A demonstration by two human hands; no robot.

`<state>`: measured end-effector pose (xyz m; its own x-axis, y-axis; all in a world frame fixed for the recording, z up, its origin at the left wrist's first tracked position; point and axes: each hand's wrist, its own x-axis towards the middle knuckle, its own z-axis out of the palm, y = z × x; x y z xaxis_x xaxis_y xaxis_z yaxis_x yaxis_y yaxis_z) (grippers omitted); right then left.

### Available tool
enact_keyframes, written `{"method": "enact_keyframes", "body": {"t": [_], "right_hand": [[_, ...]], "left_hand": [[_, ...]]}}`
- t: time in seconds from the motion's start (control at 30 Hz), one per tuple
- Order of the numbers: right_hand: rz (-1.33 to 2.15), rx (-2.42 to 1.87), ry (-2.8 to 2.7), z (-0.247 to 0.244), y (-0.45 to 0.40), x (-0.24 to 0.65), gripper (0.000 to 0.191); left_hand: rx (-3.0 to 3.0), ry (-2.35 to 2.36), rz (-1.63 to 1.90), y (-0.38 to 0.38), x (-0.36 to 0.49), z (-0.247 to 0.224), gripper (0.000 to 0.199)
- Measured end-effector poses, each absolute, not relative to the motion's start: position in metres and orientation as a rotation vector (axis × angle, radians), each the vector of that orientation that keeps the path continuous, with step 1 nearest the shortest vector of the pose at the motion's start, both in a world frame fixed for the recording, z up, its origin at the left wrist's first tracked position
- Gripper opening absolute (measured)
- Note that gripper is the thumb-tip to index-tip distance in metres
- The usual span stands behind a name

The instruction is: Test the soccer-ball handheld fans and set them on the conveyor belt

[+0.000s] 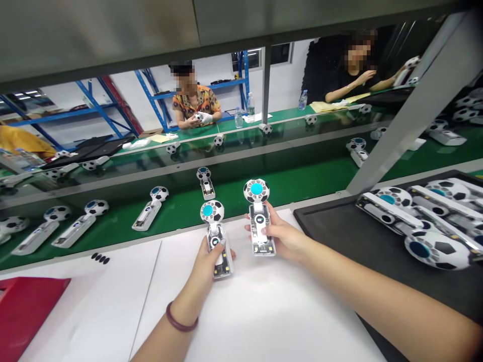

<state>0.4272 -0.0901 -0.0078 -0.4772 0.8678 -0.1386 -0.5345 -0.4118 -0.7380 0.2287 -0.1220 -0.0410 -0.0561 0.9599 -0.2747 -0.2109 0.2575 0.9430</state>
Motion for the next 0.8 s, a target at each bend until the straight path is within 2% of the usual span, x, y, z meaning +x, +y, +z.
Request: {"method": "enact_keyframes", "body": {"t": [0.8], "right_hand": [[1.992, -0.613, -0.85, -0.0103, -0.0892, 0.4252, 0.096]], "left_hand": [[0.863, 1.256, 1.131, -0.1214, 0.2261, -0.0418, 0.059]]}}
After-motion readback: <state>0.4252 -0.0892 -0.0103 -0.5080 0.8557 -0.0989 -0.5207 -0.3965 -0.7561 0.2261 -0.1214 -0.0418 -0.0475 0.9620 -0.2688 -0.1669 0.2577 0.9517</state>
